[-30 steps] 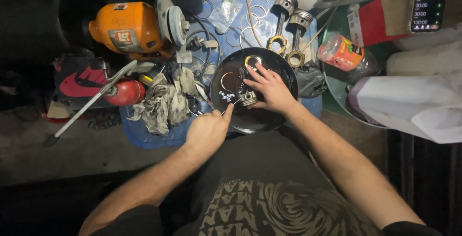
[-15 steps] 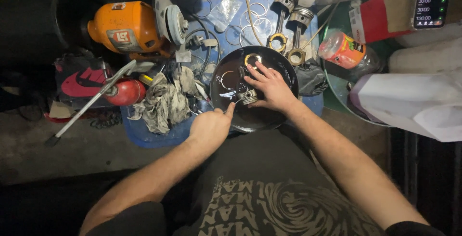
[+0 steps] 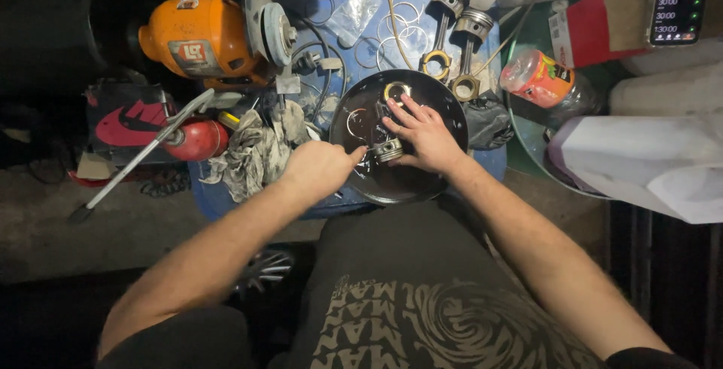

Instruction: The person cleans a piston by scrubbing it with a wire brush and rinsing it in a bowl of dark liquid. They repeatedly dip the piston into the liquid, scrub various parts of the component, and wipe it with a cloth.

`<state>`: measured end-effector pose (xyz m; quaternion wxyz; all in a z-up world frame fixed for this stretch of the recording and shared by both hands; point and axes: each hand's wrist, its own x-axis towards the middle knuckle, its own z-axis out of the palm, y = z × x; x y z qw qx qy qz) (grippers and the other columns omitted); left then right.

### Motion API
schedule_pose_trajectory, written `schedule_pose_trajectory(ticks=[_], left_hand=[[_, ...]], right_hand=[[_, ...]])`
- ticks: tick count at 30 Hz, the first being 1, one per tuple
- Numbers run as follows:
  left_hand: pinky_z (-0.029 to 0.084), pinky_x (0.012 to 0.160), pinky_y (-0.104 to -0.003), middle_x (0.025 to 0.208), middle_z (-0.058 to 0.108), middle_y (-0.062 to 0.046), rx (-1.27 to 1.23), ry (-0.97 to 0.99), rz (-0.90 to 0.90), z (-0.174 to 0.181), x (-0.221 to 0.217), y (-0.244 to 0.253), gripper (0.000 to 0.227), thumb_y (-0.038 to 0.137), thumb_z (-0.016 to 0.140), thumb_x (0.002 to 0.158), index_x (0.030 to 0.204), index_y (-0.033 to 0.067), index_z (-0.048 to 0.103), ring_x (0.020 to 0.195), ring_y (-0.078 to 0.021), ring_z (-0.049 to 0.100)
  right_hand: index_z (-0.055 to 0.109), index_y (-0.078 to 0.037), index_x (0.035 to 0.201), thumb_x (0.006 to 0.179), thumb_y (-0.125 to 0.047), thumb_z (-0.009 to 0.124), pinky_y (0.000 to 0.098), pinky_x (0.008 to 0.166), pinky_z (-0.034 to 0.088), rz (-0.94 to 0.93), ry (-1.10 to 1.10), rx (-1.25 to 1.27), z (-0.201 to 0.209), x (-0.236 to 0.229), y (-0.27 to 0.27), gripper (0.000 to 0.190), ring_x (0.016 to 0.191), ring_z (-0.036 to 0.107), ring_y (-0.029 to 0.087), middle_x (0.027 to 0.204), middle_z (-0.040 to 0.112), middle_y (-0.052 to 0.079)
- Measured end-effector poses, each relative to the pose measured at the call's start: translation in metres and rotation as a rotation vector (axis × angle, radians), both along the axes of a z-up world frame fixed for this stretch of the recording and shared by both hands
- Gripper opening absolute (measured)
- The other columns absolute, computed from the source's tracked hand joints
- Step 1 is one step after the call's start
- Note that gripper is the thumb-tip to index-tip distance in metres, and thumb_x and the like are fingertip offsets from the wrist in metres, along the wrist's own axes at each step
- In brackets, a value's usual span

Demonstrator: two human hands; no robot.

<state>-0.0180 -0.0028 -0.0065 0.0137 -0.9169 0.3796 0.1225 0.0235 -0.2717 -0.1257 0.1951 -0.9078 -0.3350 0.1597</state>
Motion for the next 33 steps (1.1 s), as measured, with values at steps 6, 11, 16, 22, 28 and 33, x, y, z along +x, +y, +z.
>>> schedule_pose_trajectory(ticks=[6,11,16,22,28,33], left_hand=[[0.054,0.042,-0.045,0.060,0.067,-0.012,0.030,0.038,0.120,-0.016,-0.024,-0.016,0.036,0.009,0.055,0.095,0.128,0.0082,0.069,0.051,-0.0277,0.068],[0.053,0.040,-0.044,0.058,0.065,-0.012,-0.049,0.030,0.138,-0.059,-0.030,-0.026,0.031,0.011,0.054,0.096,0.122,0.0025,0.070,0.048,-0.0287,0.066],[0.054,0.044,-0.044,0.063,0.068,-0.012,-0.064,-0.049,0.009,-0.020,0.002,-0.012,0.032,0.013,0.053,0.098,0.124,0.0085,0.070,0.055,-0.0301,0.070],[0.055,0.055,-0.040,0.068,0.067,-0.010,-0.099,-0.253,-0.077,-0.035,0.007,0.019,0.039,0.016,0.065,0.089,0.127,0.0236,0.072,0.062,-0.0286,0.069],[0.059,0.061,-0.045,0.071,0.067,-0.003,-0.175,-0.033,0.475,-0.057,-0.012,0.030,0.019,0.028,0.055,0.093,0.107,0.0225,0.066,0.069,-0.0294,0.073],[0.059,0.053,-0.041,0.066,0.069,-0.008,-0.118,-0.228,0.796,-0.078,-0.025,0.015,0.018,0.024,0.060,0.095,0.107,0.0108,0.064,0.056,-0.0269,0.071]], right_hand=[[0.041,-0.027,0.157,0.070,-0.067,0.077,0.0614,0.116,0.032,0.016,-0.021,0.008,-0.008,-0.002,-0.003,0.102,0.159,0.015,0.032,0.172,0.022,0.003],[0.042,-0.027,0.157,0.069,-0.064,0.079,0.0615,0.116,0.031,0.030,-0.015,-0.015,-0.005,-0.002,-0.004,0.102,0.159,0.014,0.032,0.173,0.020,0.003],[0.040,-0.026,0.157,0.069,-0.058,0.082,0.0623,0.116,0.031,0.033,-0.015,-0.031,-0.007,-0.001,-0.008,0.103,0.159,0.013,0.032,0.173,0.018,0.004],[0.040,-0.026,0.158,0.069,-0.063,0.081,0.0613,0.118,0.030,0.016,0.017,-0.037,-0.001,0.000,-0.005,0.105,0.159,0.013,0.031,0.173,0.020,0.003],[0.029,-0.013,0.162,0.064,-0.059,0.087,0.0527,0.120,0.034,-0.016,-0.063,-0.153,0.022,-0.008,-0.003,0.122,0.157,0.020,0.031,0.171,0.021,0.012],[0.039,-0.008,0.157,0.072,-0.050,0.084,0.0526,0.119,0.033,-0.093,-0.022,-0.178,0.037,-0.016,0.003,0.104,0.156,0.023,0.036,0.170,0.024,0.016]])
